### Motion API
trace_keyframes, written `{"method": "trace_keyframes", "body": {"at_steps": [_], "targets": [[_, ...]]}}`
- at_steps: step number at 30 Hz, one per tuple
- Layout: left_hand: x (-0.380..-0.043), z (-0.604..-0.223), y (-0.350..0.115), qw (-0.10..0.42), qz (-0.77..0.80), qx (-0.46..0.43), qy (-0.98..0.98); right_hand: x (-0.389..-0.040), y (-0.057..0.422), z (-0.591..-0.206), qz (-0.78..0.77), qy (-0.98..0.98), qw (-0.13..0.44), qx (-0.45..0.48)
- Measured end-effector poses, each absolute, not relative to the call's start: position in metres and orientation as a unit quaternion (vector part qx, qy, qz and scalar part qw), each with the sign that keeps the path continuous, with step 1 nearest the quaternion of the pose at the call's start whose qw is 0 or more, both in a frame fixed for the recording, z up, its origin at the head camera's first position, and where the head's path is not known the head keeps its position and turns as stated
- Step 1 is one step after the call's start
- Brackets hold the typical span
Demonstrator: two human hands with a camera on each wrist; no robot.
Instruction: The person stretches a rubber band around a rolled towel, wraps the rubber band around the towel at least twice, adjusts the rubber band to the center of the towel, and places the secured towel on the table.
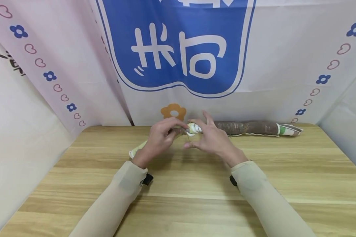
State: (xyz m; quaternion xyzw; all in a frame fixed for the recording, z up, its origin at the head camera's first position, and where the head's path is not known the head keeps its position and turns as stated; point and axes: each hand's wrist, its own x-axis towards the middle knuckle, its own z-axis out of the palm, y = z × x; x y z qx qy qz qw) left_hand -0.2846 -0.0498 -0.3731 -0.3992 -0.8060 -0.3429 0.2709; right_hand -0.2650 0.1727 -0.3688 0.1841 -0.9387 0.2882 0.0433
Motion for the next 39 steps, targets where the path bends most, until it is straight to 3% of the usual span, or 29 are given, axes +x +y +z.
{"method": "trace_keyframes", "body": {"at_steps": [5,10,16,22,39], "targets": [[-0.284,-0.372,-0.048,0.253,-0.393,-0.401,-0.788,-0.268,0.175,-0.376,0.358,-0.914,0.015,0.188],[-0.282,-0.373,-0.048,0.2,-0.468,-0.378,-0.773,-0.269,0.172,-0.384,0.441,-0.879,-0.012,0.182],[-0.278,-0.37,-0.049,0.142,-0.549,-0.323,-0.758,-0.264,0.163,-0.38,0.444,-0.875,0.056,0.184],[-0.28,-0.367,-0.045,0.099,-0.625,-0.274,-0.724,-0.251,0.153,-0.377,0.482,-0.859,0.08,0.149],[-0.275,-0.362,-0.032,0.081,-0.684,-0.143,-0.71,-0.247,0.141,-0.379,0.335,-0.825,0.375,0.257]]}}
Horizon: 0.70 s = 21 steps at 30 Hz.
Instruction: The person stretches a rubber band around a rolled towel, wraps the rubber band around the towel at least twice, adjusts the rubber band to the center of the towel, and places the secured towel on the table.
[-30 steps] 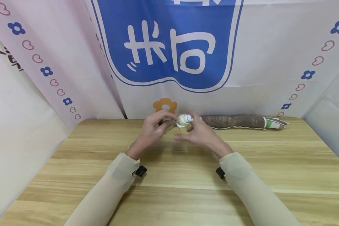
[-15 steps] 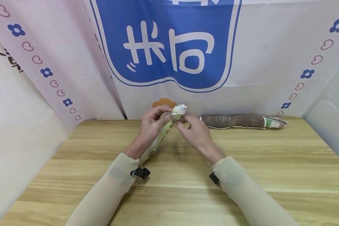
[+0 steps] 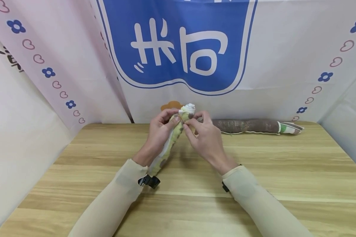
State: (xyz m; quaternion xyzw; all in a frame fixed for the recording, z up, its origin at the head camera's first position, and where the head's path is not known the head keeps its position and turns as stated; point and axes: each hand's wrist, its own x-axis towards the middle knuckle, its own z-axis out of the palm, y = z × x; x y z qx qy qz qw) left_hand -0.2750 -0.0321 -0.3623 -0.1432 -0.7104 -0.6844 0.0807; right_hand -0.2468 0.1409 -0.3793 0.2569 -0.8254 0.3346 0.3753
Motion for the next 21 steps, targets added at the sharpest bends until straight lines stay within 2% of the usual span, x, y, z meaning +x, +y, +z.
{"method": "trace_keyframes", "body": {"at_steps": [21], "targets": [[-0.2752,-0.3579,-0.0338,0.06,-0.752,-0.113,-0.647,-0.251,0.1437,-0.3821,0.297,-0.799,0.415,0.319]]}}
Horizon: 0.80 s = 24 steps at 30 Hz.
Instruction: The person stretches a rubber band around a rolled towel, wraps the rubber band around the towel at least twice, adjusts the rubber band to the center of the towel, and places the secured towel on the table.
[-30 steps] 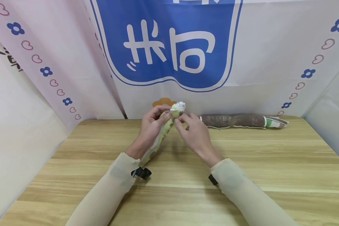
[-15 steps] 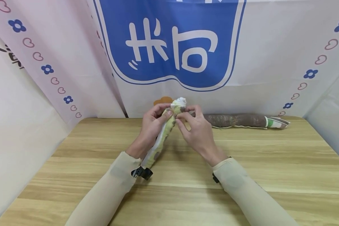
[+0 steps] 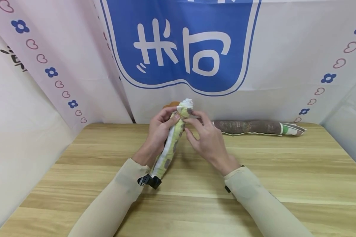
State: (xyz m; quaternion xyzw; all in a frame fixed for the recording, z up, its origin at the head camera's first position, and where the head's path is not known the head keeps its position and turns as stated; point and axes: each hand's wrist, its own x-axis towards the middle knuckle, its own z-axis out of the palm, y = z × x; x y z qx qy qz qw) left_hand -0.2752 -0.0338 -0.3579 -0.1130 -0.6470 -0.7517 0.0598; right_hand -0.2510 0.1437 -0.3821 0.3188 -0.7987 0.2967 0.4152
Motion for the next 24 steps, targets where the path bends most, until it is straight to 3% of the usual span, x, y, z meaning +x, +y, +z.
{"method": "trace_keyframes", "body": {"at_steps": [5,18,24], "targets": [[-0.274,-0.357,-0.032,0.053,-0.745,-0.13,-0.652,-0.25,0.143,-0.378,0.374,-0.791,0.382,0.299],[-0.271,-0.353,-0.032,0.051,-0.717,-0.174,-0.673,-0.238,0.142,-0.364,0.654,-0.707,0.202,0.177],[-0.27,-0.352,-0.032,0.058,-0.721,-0.177,-0.668,-0.237,0.142,-0.366,0.664,-0.706,0.187,0.164]]}}
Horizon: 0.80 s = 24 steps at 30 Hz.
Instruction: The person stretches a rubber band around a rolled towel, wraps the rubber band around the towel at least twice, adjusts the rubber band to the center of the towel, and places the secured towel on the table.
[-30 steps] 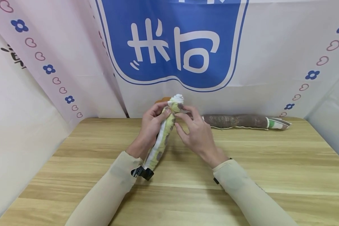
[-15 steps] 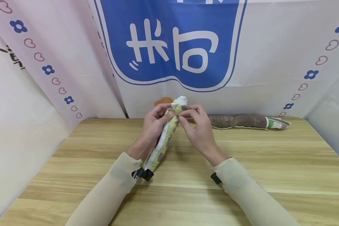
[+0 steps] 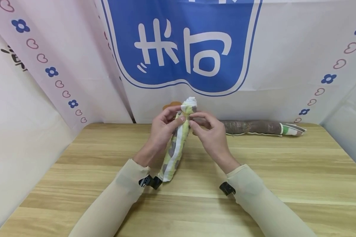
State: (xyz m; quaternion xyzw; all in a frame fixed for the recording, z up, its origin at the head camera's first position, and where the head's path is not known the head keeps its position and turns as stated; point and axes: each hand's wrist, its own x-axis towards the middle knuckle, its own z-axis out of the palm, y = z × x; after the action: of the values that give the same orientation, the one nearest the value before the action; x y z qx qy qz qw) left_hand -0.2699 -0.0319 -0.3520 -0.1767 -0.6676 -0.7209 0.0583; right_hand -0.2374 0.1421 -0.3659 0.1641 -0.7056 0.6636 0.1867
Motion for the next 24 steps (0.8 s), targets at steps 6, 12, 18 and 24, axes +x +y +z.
{"method": "trace_keyframes", "body": {"at_steps": [6,12,18,24], "targets": [[-0.269,-0.351,-0.031,0.075,-0.718,-0.167,-0.672,-0.242,0.141,-0.373,0.565,-0.738,0.294,0.223],[-0.267,-0.35,-0.029,0.085,-0.71,-0.16,-0.68,-0.246,0.141,-0.376,0.432,-0.749,0.416,0.282],[-0.265,-0.35,-0.029,0.092,-0.684,-0.171,-0.703,-0.245,0.144,-0.371,0.425,-0.76,0.405,0.278],[-0.265,-0.349,-0.032,0.105,-0.657,-0.195,-0.721,-0.242,0.144,-0.363,0.525,-0.755,0.307,0.245]]}}
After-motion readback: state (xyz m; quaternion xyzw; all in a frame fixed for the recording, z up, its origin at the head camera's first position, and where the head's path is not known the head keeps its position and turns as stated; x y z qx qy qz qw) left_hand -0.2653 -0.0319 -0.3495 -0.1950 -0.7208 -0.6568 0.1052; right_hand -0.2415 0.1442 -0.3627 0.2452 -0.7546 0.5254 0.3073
